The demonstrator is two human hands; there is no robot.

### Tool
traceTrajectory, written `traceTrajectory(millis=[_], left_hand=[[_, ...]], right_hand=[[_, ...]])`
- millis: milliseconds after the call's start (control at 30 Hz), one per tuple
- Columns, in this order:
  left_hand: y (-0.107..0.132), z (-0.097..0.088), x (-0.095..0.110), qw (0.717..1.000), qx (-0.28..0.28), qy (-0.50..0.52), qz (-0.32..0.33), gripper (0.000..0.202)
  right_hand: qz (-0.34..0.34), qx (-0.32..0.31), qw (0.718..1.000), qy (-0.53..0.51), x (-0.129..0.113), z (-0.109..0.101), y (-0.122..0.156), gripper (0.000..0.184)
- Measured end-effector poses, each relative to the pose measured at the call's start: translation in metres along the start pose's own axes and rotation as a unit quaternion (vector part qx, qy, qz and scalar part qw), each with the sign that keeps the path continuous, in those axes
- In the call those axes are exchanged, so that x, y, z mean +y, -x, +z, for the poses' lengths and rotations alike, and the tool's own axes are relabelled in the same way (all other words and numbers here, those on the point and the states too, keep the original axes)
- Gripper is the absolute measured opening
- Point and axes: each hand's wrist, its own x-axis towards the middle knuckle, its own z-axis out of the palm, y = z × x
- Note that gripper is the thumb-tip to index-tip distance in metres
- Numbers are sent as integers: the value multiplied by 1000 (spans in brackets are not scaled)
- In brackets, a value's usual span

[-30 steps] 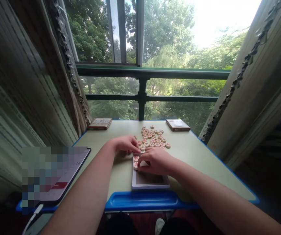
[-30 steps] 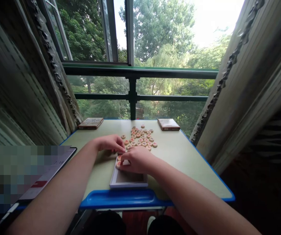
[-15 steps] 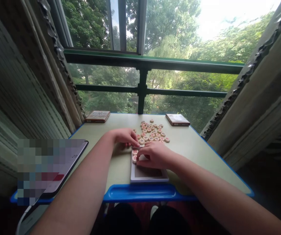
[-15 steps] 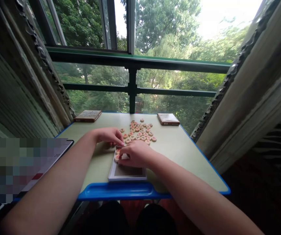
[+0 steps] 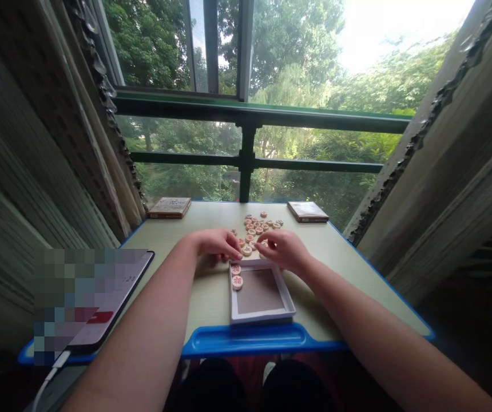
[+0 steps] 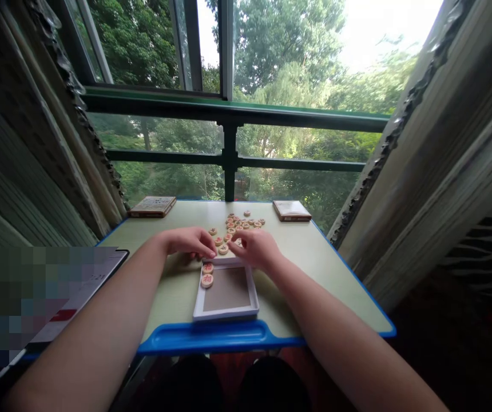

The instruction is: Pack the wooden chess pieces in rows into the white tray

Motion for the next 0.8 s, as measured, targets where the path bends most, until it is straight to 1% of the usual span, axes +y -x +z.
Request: traceTrajectory(millis=[67, 100, 167, 267, 333, 433, 500, 567, 700, 800], left_hand=[[0, 1, 0, 999, 21, 26, 3, 45], [0, 2, 0, 999, 37, 38, 3, 45], [-1, 5, 2, 996, 75, 54, 3, 44], [-2, 8, 5, 988, 134, 75, 23, 42], [-5, 9, 5, 979, 175, 95, 41, 41], [-10, 9, 3, 963, 239, 106, 58, 40], [-13, 9, 0, 953, 276, 100, 72, 37], [-16, 8, -2, 946, 299, 94, 86, 36], [-18, 8, -5, 941, 314, 81, 99, 35], [-19, 9, -6, 938, 322, 81, 102, 34]], right_hand=[[55, 16, 998, -10, 6, 1, -9, 25], [75, 13, 997, -13, 9, 1, -15, 24], [102, -11, 995, 4, 15, 2, -31, 22], [145, -77, 985, 62, 24, 4, -61, 26], [169, -82, 979, 72, 31, 7, -82, 28], [214, -115, 967, 76, 39, 14, -105, 29], [236, -138, 959, 71, 44, 19, -113, 28], [244, -152, 956, 59, 47, 23, -116, 26], [247, -158, 956, 23, 52, 26, -116, 26], [246, -146, 958, -14, 50, 21, -116, 26]])
